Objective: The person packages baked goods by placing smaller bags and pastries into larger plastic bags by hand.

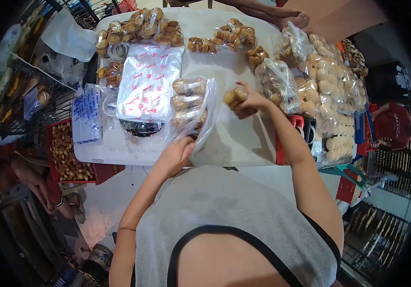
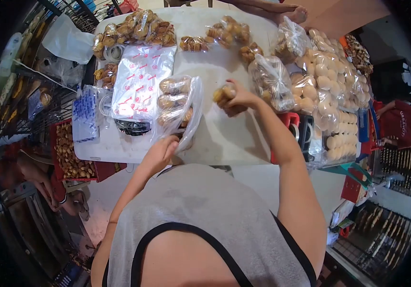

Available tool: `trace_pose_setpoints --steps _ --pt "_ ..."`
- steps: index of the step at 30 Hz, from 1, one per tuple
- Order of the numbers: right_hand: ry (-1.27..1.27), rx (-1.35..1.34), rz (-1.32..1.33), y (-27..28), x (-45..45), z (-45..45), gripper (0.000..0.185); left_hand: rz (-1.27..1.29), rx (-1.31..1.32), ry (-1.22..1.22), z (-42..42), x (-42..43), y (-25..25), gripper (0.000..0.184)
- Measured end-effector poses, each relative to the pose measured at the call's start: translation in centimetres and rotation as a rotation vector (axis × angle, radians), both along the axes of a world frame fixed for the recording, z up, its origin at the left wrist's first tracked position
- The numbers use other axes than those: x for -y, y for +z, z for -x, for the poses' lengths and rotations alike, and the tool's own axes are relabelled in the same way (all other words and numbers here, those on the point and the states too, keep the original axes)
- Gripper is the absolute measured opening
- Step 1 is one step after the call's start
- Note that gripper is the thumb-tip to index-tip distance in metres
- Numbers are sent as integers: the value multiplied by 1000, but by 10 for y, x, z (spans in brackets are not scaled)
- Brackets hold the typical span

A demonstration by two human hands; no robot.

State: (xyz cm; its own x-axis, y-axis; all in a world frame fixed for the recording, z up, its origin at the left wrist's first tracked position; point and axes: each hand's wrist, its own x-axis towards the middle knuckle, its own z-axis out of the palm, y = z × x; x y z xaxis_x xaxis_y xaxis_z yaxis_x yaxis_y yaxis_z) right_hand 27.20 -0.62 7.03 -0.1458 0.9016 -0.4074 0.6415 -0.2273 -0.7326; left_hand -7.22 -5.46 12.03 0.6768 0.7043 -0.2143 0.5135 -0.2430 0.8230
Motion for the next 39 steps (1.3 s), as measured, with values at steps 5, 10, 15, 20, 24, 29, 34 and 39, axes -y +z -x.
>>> trace_pose_setpoints --steps 5,10,15,20,24,29,34,39 --pt "-24 -875 -19 104 32 36 110 -51 163 285 -4 10 -15 24" --pt "337 -1037 73 127 32 117 106 111 327 457 -9 17 -25 23" --pt "374 -596 68 80 7 157 102 -25 -56 196 5 14 -15 16" --pt "287 -569 94 76 4 165 91 -819 -17 -319 13 15 -15 11" --pt "190 -512 50 84 4 171 86 -758 59 -337 15 20 -31 14" --pt "52 -478 3 79 4 175 86 -767 154 -285 7 22 -32 19" --pt "207 -330 -184 75 4 167 83 -831 231 -231 3 22 -30 21" --pt "449 122 -196 85 26 172 82 -860 285 -110 7 20 -17 21"
